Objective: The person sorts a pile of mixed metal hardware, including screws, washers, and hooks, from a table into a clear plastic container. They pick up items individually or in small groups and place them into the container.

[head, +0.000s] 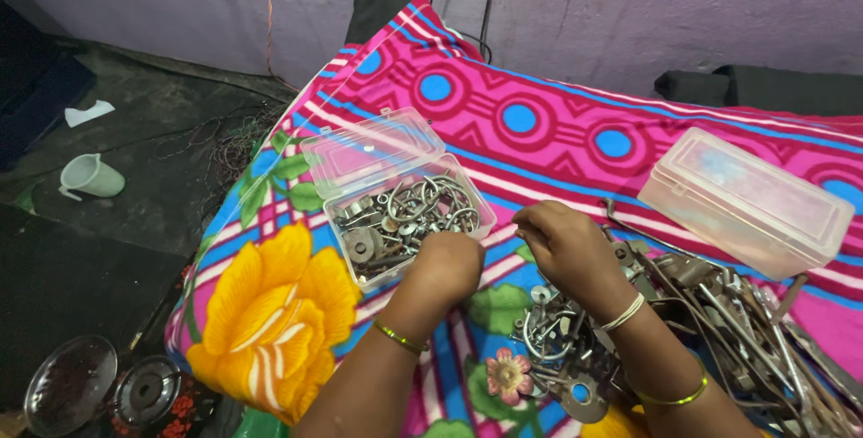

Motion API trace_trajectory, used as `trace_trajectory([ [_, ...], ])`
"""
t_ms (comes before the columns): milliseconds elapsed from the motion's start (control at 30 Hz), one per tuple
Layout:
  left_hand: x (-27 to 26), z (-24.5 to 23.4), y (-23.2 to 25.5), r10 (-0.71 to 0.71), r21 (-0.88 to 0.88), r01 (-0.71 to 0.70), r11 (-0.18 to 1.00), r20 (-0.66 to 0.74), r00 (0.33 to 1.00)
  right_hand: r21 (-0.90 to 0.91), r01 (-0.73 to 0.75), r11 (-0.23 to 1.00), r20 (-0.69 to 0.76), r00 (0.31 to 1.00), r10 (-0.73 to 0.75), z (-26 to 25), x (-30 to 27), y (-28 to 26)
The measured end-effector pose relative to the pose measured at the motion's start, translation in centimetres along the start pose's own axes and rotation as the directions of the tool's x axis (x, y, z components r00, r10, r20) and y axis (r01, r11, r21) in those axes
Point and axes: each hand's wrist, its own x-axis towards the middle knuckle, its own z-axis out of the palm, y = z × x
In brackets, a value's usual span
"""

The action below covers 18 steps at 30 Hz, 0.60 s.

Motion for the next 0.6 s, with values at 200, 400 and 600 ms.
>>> trace_trajectory([
  [200,-2.5,1.8,0.2,-0.134,-0.009,0.135,0.991,0.076,0.988,-0.025,0.039,0.999,-0.045,0.998,-0.040,-2.4,-0.4,-0.1],
  [400,-9.5,2.9,0.7,-0.160,-0.150,0.113,0.982,-0.352,0.922,-0.073,0.082,0.994,-0.103,0.991,-0.089,-5.7,-0.8,-1.9],
  [600,-13.3,2.7,2.7,-0.214,-0.333,0.089,0.939,-0.363,0.907,-0.075,0.097,0.992,-0.120,0.987,-0.106,-7.0,-1.3,-3.1],
])
